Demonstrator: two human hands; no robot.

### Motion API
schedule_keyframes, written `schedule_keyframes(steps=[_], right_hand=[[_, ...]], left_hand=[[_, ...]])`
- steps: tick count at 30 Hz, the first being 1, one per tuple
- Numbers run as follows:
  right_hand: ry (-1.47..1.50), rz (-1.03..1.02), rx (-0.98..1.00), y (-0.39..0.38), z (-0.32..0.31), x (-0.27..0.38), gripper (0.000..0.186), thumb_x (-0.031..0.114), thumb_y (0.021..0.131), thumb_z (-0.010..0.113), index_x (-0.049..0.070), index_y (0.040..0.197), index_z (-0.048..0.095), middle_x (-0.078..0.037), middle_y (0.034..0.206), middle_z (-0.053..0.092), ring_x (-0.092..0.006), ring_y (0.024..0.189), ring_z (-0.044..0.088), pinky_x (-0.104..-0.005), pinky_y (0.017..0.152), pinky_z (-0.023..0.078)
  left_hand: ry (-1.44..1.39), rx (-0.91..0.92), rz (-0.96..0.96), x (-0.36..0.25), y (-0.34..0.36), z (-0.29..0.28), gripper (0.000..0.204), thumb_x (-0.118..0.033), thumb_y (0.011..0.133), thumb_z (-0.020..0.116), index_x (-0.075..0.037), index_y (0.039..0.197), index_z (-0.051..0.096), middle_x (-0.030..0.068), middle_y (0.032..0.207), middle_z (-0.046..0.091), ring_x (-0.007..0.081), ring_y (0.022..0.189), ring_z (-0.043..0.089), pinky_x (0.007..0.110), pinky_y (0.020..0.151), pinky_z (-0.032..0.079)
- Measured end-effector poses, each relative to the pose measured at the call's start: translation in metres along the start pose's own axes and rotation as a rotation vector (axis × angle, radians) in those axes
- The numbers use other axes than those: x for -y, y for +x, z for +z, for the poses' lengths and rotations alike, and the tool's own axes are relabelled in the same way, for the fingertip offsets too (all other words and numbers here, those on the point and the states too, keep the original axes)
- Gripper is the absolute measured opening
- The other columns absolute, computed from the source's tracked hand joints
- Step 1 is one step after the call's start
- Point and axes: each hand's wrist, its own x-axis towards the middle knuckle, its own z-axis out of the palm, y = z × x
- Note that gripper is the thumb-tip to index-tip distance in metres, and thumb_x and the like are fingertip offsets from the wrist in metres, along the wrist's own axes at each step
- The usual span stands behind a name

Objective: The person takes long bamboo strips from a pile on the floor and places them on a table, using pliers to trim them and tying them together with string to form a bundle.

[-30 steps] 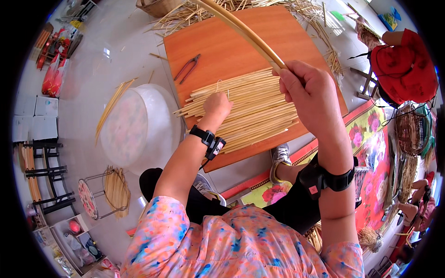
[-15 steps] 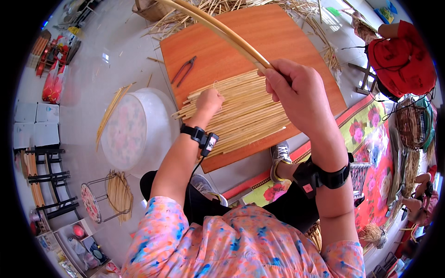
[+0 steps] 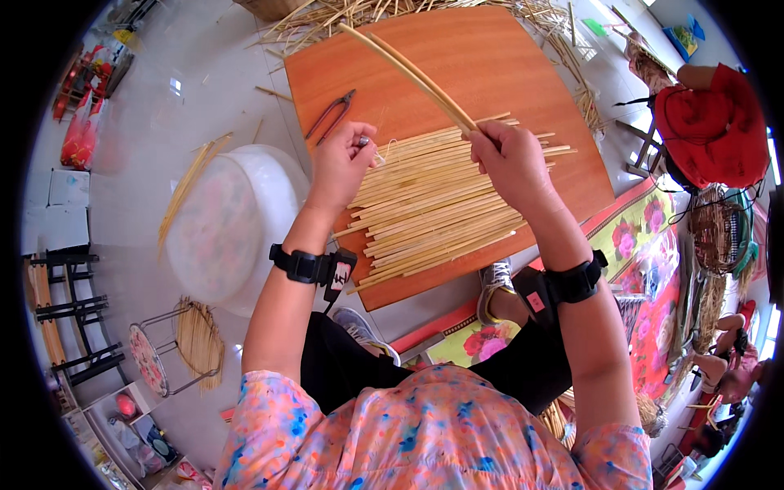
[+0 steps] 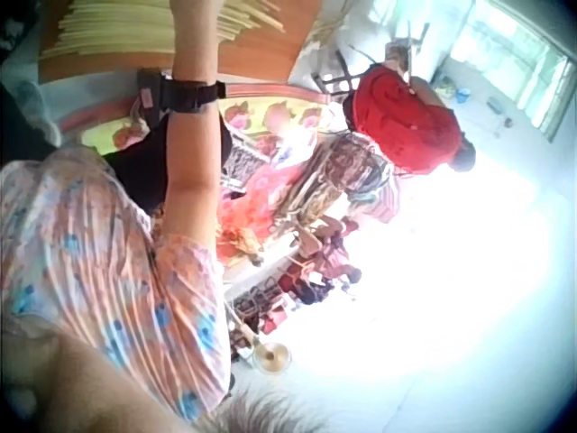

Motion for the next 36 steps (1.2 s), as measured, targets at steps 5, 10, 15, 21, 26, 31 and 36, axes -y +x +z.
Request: schedule_keyframes(steps=[5,10,15,21,26,31,36], right_hand=[[0.078,0.024,0.063,0.011,0.021,-0.008,0.025,0.022,0.093,0.059,0.0,0.084,0.064,-0.006,0.059,0.056,-0.0135,0.052,0.051,-0.0311,0.052,0.043],[0.155,0.137,0.146,0.021,0.033,-0.009,0.024,0.02,0.094,0.057,-0.001,0.088,0.066,-0.003,0.061,0.056,-0.0098,0.054,0.053,-0.0273,0.052,0.043],[0.333,0.212,0.206,0.027,0.044,-0.014,0.023,0.017,0.095,0.055,-0.002,0.093,0.066,0.0,0.064,0.056,-0.0063,0.057,0.051,-0.0232,0.052,0.041],[0.471,0.262,0.241,0.031,0.054,-0.003,0.021,0.018,0.096,0.058,-0.002,0.092,0.066,0.003,0.064,0.053,-0.0045,0.057,0.046,-0.0209,0.051,0.038],[0.514,0.296,0.236,0.032,0.055,-0.005,0.019,0.016,0.096,0.057,-0.001,0.093,0.066,0.003,0.066,0.052,-0.0045,0.057,0.045,-0.0201,0.051,0.035],[0.511,0.319,0.262,0.033,0.052,-0.008,0.021,0.013,0.097,0.054,-0.003,0.103,0.066,0.003,0.069,0.052,-0.0048,0.059,0.045,-0.0187,0.053,0.035],[0.528,0.335,0.268,0.033,0.049,-0.01,0.021,0.013,0.097,0.054,-0.003,0.105,0.066,0.002,0.07,0.053,-0.0047,0.06,0.046,-0.0186,0.053,0.035]], left_hand=[[0.151,0.091,0.089,-0.01,0.005,0.001,0.01,-0.003,0.09,0.06,0.003,0.098,0.063,0.001,0.083,0.064,0.0066,0.071,0.058,0.023,0.066,0.049],[0.225,0.113,0.213,-0.011,0.003,0.005,0.008,-0.007,0.09,0.063,0.001,0.093,0.062,0.0045,0.08,0.065,0.0102,0.069,0.059,0.024,0.064,0.049],[0.394,0.111,0.232,-0.018,0.001,0.004,0.011,-0.01,0.088,0.065,-0.001,0.092,0.062,0.0133,0.07,0.064,0.018,0.059,0.06,0.029,0.058,0.047],[0.389,0.128,0.22,-0.017,0.003,-0.001,0.011,-0.008,0.088,0.064,0.0,0.095,0.064,0.0157,0.071,0.064,0.0195,0.059,0.061,0.03,0.057,0.047],[0.365,0.13,0.276,-0.017,0.002,-0.005,0.015,-0.005,0.089,0.063,0.0,0.102,0.066,0.0155,0.074,0.066,0.0202,0.062,0.063,0.03,0.059,0.048],[0.37,0.112,0.304,-0.02,0.003,-0.006,0.012,-0.005,0.087,0.063,-0.001,0.098,0.068,0.0152,0.078,0.068,0.0249,0.067,0.066,0.032,0.06,0.05],[0.382,0.129,0.299,-0.02,0.003,-0.008,0.015,-0.002,0.087,0.063,0.001,0.1,0.069,0.0164,0.081,0.069,0.0224,0.069,0.068,0.03,0.063,0.051]])
